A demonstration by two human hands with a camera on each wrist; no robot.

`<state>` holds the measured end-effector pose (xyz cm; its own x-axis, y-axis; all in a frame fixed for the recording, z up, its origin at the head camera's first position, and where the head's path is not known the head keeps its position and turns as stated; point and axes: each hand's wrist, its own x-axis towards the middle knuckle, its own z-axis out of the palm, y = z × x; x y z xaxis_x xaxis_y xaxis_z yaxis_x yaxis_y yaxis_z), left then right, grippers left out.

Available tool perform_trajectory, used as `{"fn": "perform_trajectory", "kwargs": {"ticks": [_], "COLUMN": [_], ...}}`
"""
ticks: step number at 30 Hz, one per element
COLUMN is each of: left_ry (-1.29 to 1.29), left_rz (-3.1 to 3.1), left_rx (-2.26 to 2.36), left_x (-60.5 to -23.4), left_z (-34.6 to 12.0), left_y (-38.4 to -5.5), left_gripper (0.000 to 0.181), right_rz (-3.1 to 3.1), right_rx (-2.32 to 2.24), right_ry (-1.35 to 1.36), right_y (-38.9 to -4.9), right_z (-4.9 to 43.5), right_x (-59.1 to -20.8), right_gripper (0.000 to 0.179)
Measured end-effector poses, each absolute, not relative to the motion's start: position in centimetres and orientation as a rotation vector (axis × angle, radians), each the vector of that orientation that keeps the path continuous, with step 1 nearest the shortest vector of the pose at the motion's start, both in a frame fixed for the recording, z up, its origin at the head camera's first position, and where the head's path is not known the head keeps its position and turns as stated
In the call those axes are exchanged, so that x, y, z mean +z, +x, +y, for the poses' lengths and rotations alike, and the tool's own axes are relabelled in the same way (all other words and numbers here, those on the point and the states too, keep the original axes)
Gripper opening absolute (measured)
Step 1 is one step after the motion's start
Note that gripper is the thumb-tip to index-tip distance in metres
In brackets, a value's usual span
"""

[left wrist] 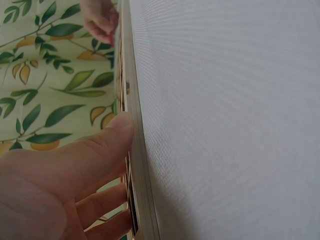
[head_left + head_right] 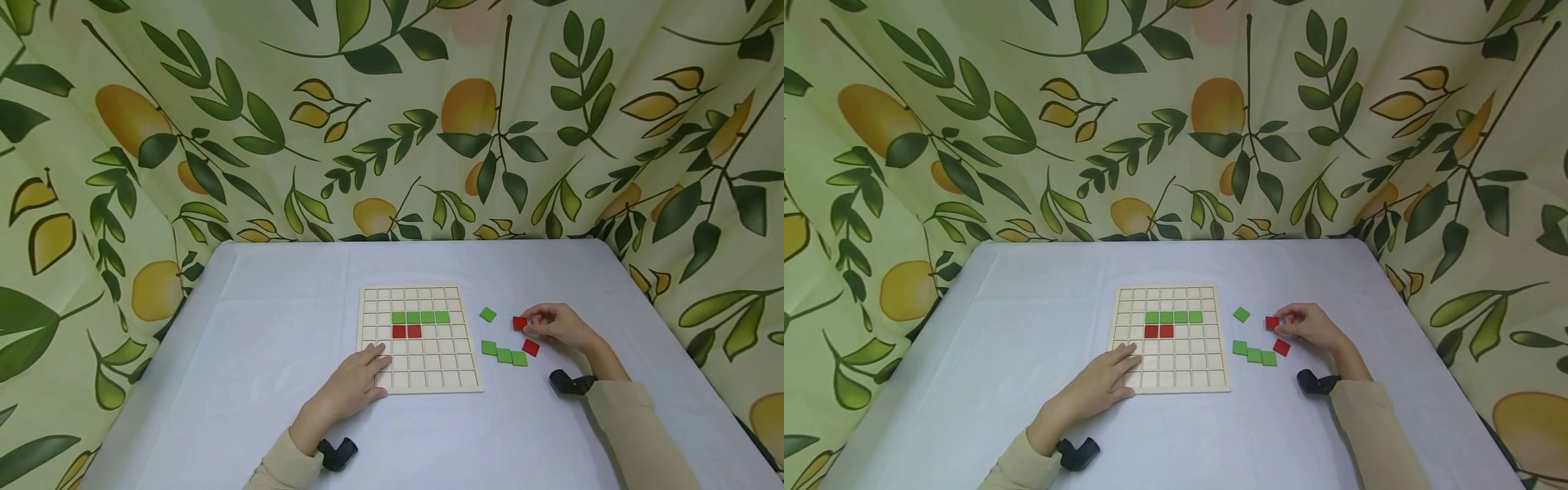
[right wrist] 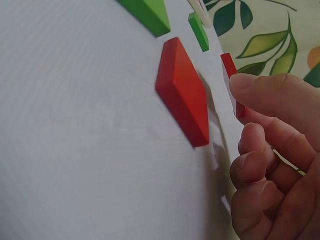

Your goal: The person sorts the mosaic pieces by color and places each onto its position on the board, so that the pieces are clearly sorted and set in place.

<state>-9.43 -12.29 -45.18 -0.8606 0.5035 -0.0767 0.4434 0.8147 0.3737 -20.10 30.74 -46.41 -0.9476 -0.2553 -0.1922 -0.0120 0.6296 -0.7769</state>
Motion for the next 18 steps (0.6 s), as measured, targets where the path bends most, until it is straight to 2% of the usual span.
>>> {"fn": "perform_trajectory", "kwargs": {"ticks": [18], "left_ry": [0.745], "left_rz": [2.831], "left_rx": [0.509], "left_x": [-44.9], "left_z": [-12.2], "left_y": [-9.3], "left_gripper": [0.057], "right_rz": [2.566], "right_rx": [-1.253], "right_ry": [-0.211], "right_y": [-19.8], "right_z": [29.0], "right_x": [-46.2], "right_gripper": [0.038]}}
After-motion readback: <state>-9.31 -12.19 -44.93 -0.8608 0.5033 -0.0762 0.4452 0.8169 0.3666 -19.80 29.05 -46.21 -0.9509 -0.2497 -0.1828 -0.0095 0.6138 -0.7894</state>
